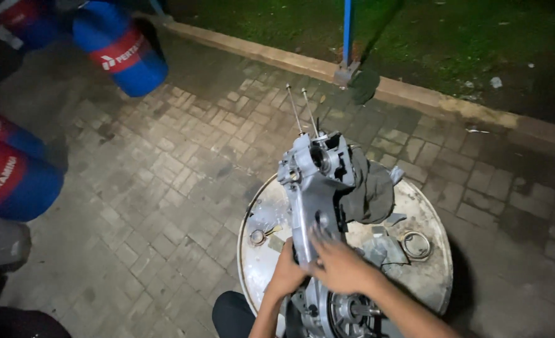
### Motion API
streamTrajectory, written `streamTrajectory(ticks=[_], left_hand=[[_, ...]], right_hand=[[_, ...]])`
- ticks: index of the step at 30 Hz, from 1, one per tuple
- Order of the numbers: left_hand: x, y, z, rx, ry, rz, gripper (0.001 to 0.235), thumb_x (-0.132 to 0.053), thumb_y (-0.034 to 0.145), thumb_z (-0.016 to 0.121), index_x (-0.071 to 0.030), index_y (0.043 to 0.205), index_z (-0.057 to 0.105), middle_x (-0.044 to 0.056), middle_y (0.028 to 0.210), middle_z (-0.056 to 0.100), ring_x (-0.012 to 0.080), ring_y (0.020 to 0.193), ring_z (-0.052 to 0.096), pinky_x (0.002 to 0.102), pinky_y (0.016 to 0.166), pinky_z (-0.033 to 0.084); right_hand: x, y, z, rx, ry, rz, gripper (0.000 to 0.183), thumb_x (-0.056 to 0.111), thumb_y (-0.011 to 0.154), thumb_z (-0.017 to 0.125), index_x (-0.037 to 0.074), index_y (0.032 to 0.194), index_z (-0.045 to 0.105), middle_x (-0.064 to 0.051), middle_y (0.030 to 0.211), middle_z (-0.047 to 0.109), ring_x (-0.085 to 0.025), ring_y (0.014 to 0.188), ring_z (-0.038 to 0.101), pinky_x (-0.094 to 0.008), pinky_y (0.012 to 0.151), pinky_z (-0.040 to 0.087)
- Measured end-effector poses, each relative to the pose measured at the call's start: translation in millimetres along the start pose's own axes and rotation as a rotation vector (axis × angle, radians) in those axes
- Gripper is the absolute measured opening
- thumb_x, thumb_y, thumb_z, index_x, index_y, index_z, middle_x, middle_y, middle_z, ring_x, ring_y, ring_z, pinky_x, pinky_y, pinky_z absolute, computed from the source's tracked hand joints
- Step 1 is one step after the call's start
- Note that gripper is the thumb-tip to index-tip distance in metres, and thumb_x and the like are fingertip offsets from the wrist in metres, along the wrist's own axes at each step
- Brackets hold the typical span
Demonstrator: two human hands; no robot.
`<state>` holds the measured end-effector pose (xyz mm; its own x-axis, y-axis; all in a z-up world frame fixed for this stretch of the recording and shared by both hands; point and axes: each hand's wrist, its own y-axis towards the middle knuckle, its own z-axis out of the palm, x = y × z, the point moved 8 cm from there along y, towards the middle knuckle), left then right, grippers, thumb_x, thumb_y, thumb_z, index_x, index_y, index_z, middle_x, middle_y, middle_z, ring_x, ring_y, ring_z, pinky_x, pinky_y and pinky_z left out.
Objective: The person scrubs a metallic engine casing with a small abrasive block while sitting on the ground. They wipe the surface with a cloth and rotate the part to clean different sides.
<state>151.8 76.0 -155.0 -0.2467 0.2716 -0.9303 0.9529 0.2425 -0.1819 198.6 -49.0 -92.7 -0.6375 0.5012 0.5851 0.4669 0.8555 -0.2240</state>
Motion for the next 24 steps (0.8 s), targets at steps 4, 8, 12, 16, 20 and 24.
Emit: streamTrajectory(ticks=[4,8,12,16,20,24], left_hand=[[-1,-25,8,-0.002,-0.019,-0.115,0.080,-0.025,0.073,0.085,-0.006,0.142,0.049,0.016,0.125,0.071,0.0238,0.109,0.069,0.035,0.098,0.054],[0,-46,8,-0.140,0.019,-0.279,0.070,-0.025,0.078,0.082,-0.009,0.138,0.050,0.012,0.112,0.075,0.0194,0.094,0.074,0.031,0.085,0.060],[0,-44,7,-0.202,0.093,-0.225,0.064,-0.028,0.077,0.081,-0.008,0.132,0.055,0.012,0.112,0.075,0.0211,0.094,0.073,0.034,0.086,0.059],[11,-38,6,-0.214,0.044,-0.147,0.062,-0.016,0.073,0.074,-0.008,0.131,0.056,0.013,0.106,0.077,0.0224,0.086,0.072,0.034,0.081,0.060],[-6,-46,6,-0.183,0.085,-0.226,0.065,-0.022,0.072,0.083,-0.005,0.129,0.056,0.013,0.097,0.079,0.0211,0.079,0.075,0.033,0.075,0.062],[-17,-42,4,-0.182,0.057,-0.202,0.065,-0.019,0.072,0.080,-0.004,0.130,0.056,0.012,0.093,0.079,0.0186,0.073,0.073,0.032,0.069,0.060]], right_hand=[[7,-7,4,0.101,0.076,0.066,0.088,0.055,0.109,0.037,-0.008,0.160,0.001,-0.030,0.168,-0.006,-0.045,0.156,0.001,-0.054,0.124,0.011],[-41,51,-5,0.000,-0.004,0.210,0.086,0.055,0.105,0.035,-0.001,0.161,0.001,-0.019,0.171,-0.003,-0.037,0.156,0.005,-0.057,0.123,0.014],[16,13,-48,0.137,-0.044,0.213,0.089,0.047,0.108,0.042,-0.005,0.160,-0.007,-0.029,0.168,-0.008,-0.045,0.155,0.002,-0.053,0.125,0.017],[-3,16,2,-0.165,-0.027,-0.039,0.091,0.053,0.104,0.052,-0.017,0.153,0.021,-0.040,0.161,0.017,-0.050,0.153,0.014,-0.053,0.121,0.015],[-35,53,-6,-0.056,-0.064,0.162,0.094,0.058,0.103,0.045,-0.008,0.160,0.008,-0.028,0.160,0.023,-0.043,0.139,0.036,-0.050,0.114,0.030],[-4,35,-26,-0.003,-0.126,0.129,0.105,0.056,0.102,0.057,-0.012,0.158,0.000,-0.035,0.167,-0.003,-0.051,0.153,0.009,-0.052,0.124,0.014]])
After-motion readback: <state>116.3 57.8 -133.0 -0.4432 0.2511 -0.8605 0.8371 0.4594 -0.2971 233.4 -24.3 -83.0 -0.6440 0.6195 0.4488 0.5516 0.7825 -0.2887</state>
